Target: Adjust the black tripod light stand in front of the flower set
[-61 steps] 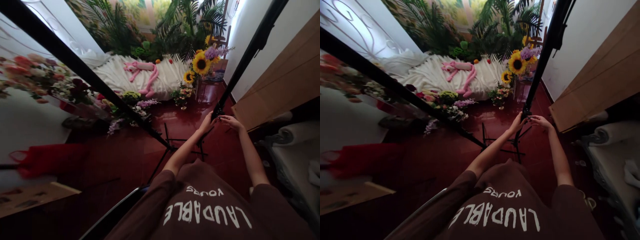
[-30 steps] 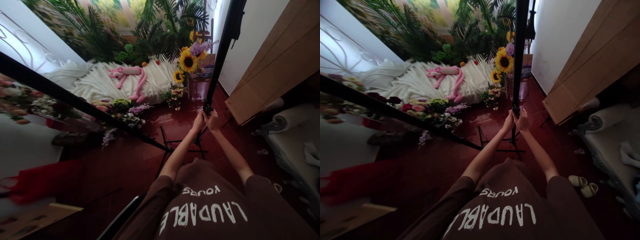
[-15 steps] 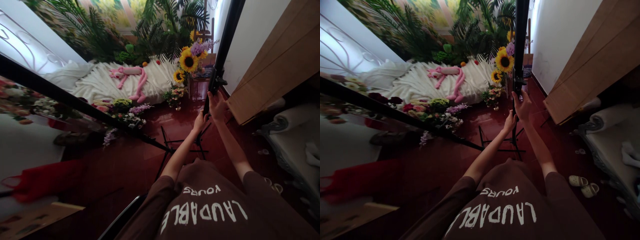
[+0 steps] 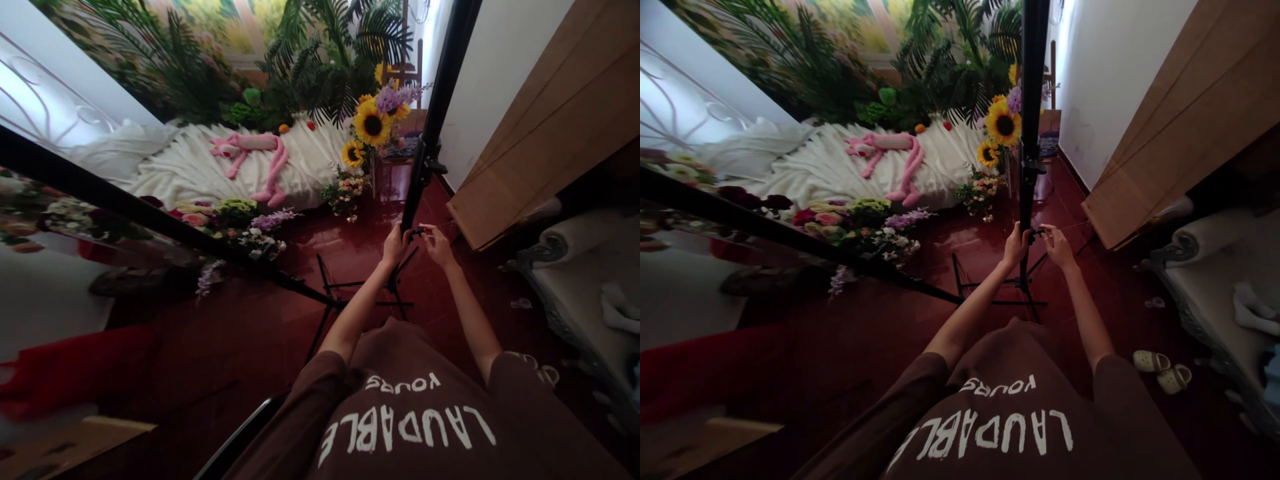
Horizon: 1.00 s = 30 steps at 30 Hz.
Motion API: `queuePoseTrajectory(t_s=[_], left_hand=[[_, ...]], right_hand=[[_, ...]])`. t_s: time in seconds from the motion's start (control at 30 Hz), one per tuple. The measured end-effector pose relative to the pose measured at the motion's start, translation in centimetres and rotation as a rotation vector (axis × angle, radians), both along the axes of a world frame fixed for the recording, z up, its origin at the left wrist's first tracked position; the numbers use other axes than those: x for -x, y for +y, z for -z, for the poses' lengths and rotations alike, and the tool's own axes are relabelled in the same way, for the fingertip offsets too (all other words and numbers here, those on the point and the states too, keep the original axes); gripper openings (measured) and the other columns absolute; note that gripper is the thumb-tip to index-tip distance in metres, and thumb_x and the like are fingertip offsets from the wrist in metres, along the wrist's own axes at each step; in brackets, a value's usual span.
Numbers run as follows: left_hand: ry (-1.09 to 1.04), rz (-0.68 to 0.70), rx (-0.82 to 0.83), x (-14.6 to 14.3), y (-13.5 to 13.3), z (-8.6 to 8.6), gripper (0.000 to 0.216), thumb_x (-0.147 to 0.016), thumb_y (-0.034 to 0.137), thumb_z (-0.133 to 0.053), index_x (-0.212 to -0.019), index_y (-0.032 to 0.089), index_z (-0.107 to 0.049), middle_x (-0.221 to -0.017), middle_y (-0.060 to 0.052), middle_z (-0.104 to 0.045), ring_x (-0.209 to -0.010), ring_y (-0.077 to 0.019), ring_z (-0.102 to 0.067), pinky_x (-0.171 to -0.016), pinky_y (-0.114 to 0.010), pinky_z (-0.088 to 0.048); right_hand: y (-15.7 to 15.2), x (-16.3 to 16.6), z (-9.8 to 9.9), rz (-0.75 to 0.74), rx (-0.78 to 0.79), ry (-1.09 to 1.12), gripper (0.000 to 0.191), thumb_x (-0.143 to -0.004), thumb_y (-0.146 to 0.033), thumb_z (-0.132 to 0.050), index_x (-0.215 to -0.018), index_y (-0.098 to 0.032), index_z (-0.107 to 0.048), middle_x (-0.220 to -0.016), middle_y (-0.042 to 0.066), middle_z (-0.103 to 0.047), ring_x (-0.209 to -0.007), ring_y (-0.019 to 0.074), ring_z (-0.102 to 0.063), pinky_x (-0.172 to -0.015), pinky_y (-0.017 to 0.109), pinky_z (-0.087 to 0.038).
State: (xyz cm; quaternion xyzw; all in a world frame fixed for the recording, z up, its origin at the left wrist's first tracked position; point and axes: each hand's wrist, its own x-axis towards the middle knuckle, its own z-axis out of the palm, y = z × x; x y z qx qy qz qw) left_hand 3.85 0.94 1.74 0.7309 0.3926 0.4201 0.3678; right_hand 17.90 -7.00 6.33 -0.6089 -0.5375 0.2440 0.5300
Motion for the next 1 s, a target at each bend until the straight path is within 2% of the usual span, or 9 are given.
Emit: queuePoseTrajectory(t_s=[0.17, 0.3, 0.43, 0.53, 0.6, 0.7, 0.8, 0.9, 1.0], left_hand=[[0.013, 0.001, 0.003, 0.0, 0.0, 0.0, 0.034, -0.098, 0.042, -0.041, -0.121, 0.02, -0.054, -0.093, -0.007, -0.069, -0.08, -0.0177, -0.066, -0.072, -0.026, -0.047], [0.024, -0.012, 0.018, -0.1, -0.1, -0.2, 0.035, -0.098, 0.041, -0.042, -0.122, 0.019, -0.054, -0.093, -0.008, -0.069, -0.08, -0.0185, -0.066, -0.072, -0.027, -0.047], [0.025, 0.0, 0.023, 0.1, -0.3, -0.5, 0.037, -0.098, 0.042, -0.041, -0.124, 0.019, -0.053, -0.094, -0.008, -0.069, -0.081, -0.0184, -0.066, -0.073, -0.026, -0.047], [0.035, 0.007, 0.03, 0.2, -0.3, -0.6, 0.037, -0.098, 0.041, -0.041, -0.125, 0.017, -0.053, -0.098, -0.009, -0.07, -0.084, -0.0185, -0.067, -0.075, -0.027, -0.047], [0.042, 0.006, 0.039, 0.3, -0.3, -0.7, 0.038, -0.098, 0.04, -0.042, -0.126, 0.017, -0.053, -0.1, -0.01, -0.07, -0.086, -0.0188, -0.067, -0.077, -0.027, -0.047], [0.029, 0.008, 0.063, 0.1, -0.4, -1.1, 0.038, -0.099, 0.04, -0.042, -0.127, 0.017, -0.053, -0.103, -0.01, -0.07, -0.089, -0.0186, -0.067, -0.079, -0.028, -0.047], [-0.018, 0.019, 0.117, 0.3, -1.0, -1.5, 0.041, -0.097, 0.044, -0.046, -0.131, 0.022, -0.051, -0.109, -0.009, -0.069, -0.092, -0.0175, -0.067, -0.081, -0.028, -0.048], [-0.075, -0.002, 0.183, 2.8, -2.3, -0.8, 0.051, -0.093, 0.046, -0.054, -0.139, 0.026, -0.044, -0.118, -0.008, -0.067, -0.097, -0.0162, -0.067, -0.086, -0.029, -0.05], [0.025, 0.051, 0.313, 9.5, -4.4, 1.7, 0.049, -0.091, 0.048, -0.053, -0.132, 0.021, -0.051, -0.117, -0.009, -0.068, -0.097, -0.0162, -0.067, -0.088, -0.03, -0.051]], right_hand=[[0.3, 0.6, 1.2, 0.024, 0.007, 0.154, 0.026, -0.086, -0.038, -0.067, -0.109, -0.03, -0.062, -0.124, 0.004, -0.064, -0.117, 0.0186, -0.058, -0.108, 0.038, -0.047], [1.4, 1.0, 2.1, 0.089, -0.034, 0.049, 0.02, -0.09, -0.041, -0.06, -0.107, -0.03, -0.057, -0.117, 0.003, -0.065, -0.111, 0.016, -0.062, -0.103, 0.032, -0.048], [2.2, 1.6, 2.1, 0.239, -0.012, -0.04, 0.022, -0.094, -0.046, -0.053, -0.105, -0.028, -0.057, -0.096, 0.001, -0.07, -0.094, 0.0169, -0.068, -0.088, 0.028, -0.052], [2.9, 2.0, 1.0, 0.308, 0.099, -0.012, 0.025, -0.093, -0.048, -0.054, -0.106, -0.027, -0.058, -0.08, -0.001, -0.069, -0.077, 0.0158, -0.069, -0.068, 0.023, -0.052], [3.4, 2.0, -0.1, 0.315, 0.218, 0.072, 0.024, -0.093, -0.045, -0.057, -0.104, -0.024, -0.06, -0.068, -0.002, -0.065, -0.059, 0.013, -0.063, -0.053, 0.02, -0.046], [4.3, 1.4, -1.3, 0.27, 0.409, 0.309, 0.017, -0.091, -0.034, -0.063, -0.099, -0.019, -0.063, -0.053, -0.005, -0.055, -0.039, 0.0075, -0.047, -0.037, 0.017, -0.032], [4.7, 0.6, -1.8, 0.18, 0.54, 0.595, 0.009, -0.09, -0.02, -0.063, -0.098, -0.017, -0.064, -0.048, -0.008, -0.048, -0.034, 0.0033, -0.038, -0.034, 0.014, -0.026], [4.7, -0.1, -1.7, 0.122, 0.578, 0.762, 0.008, -0.089, -0.014, -0.061, -0.096, -0.016, -0.064, -0.05, -0.008, -0.049, -0.034, 0.0017, -0.037, -0.033, 0.011, -0.025], [4.7, -0.3, -1.2, 0.108, 0.549, 0.802, 0.009, -0.086, -0.013, -0.063, -0.094, -0.017, -0.065, -0.052, -0.007, -0.053, -0.034, 0.0019, -0.038, -0.032, 0.011, -0.025]])
